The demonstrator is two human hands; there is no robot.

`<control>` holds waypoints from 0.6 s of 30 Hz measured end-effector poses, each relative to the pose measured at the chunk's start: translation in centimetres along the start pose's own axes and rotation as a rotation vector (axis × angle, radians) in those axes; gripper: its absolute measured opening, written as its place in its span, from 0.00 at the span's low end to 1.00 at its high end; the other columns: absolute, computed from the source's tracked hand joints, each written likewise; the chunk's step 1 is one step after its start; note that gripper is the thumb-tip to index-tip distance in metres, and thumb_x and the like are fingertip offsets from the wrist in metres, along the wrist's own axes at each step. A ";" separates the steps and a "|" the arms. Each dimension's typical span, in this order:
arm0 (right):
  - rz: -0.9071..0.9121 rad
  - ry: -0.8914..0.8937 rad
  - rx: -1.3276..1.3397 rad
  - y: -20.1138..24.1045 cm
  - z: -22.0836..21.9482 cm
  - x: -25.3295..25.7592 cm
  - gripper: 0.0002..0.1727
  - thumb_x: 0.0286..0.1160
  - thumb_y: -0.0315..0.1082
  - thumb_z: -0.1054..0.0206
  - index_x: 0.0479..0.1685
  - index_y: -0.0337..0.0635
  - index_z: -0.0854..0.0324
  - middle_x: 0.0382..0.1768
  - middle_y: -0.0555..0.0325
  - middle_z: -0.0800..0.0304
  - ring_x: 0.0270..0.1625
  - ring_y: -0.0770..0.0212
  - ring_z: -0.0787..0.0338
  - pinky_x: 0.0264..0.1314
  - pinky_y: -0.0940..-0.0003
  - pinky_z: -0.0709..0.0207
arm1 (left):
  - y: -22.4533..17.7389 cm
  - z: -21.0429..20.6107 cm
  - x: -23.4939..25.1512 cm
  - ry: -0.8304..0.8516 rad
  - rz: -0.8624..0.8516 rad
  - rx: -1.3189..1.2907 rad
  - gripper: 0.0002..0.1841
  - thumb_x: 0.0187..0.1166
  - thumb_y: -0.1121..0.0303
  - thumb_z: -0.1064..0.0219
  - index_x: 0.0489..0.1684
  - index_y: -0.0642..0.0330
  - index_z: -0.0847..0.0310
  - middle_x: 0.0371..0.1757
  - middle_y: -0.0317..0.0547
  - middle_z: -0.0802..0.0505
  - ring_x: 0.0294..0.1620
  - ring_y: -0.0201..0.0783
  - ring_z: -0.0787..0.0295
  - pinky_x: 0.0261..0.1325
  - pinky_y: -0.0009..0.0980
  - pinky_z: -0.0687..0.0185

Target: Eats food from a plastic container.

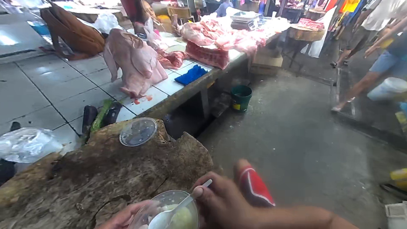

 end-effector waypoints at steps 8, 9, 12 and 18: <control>0.013 0.036 0.082 -0.1 -0.3 -0.2 0.13 0.92 0.33 0.44 0.56 0.29 0.23 0.28 0.55 0.12 0.26 0.69 0.12 0.29 0.71 0.13 | 0.5 -0.6 0.6 -0.056 0.026 -0.109 0.19 0.83 0.78 0.50 0.66 0.54 0.20 0.54 0.25 0.06 0.54 0.22 0.10 0.57 0.23 0.13; 0.017 0.041 0.090 -0.1 -0.3 -0.2 0.13 0.92 0.33 0.44 0.56 0.29 0.23 0.28 0.55 0.13 0.26 0.69 0.13 0.29 0.72 0.14 | 0.4 -0.6 0.6 -0.073 0.037 -0.078 0.18 0.84 0.77 0.50 0.66 0.56 0.21 0.54 0.25 0.06 0.52 0.22 0.10 0.57 0.23 0.13; 0.005 0.049 0.127 0.2 0.0 -0.5 0.14 0.93 0.35 0.46 0.55 0.31 0.21 0.31 0.56 0.15 0.26 0.71 0.15 0.28 0.74 0.16 | 0.3 -0.1 0.6 -0.125 0.030 0.005 0.17 0.86 0.74 0.49 0.67 0.61 0.21 0.53 0.25 0.07 0.52 0.21 0.11 0.59 0.24 0.14; 0.041 0.131 0.189 1.0 0.1 -0.6 0.19 0.95 0.40 0.49 0.60 0.32 0.19 0.35 0.56 0.09 0.27 0.73 0.14 0.28 0.76 0.17 | 0.4 1.3 0.7 -0.182 0.023 0.125 0.18 0.89 0.71 0.52 0.67 0.67 0.22 0.57 0.30 0.08 0.57 0.19 0.13 0.64 0.23 0.17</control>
Point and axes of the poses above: each hand's wrist, its own x-axis towards the middle knuckle, its own z-axis out of the back of the hand, y = z × x, the point moved 7 cm from there along x, towards the middle knuckle
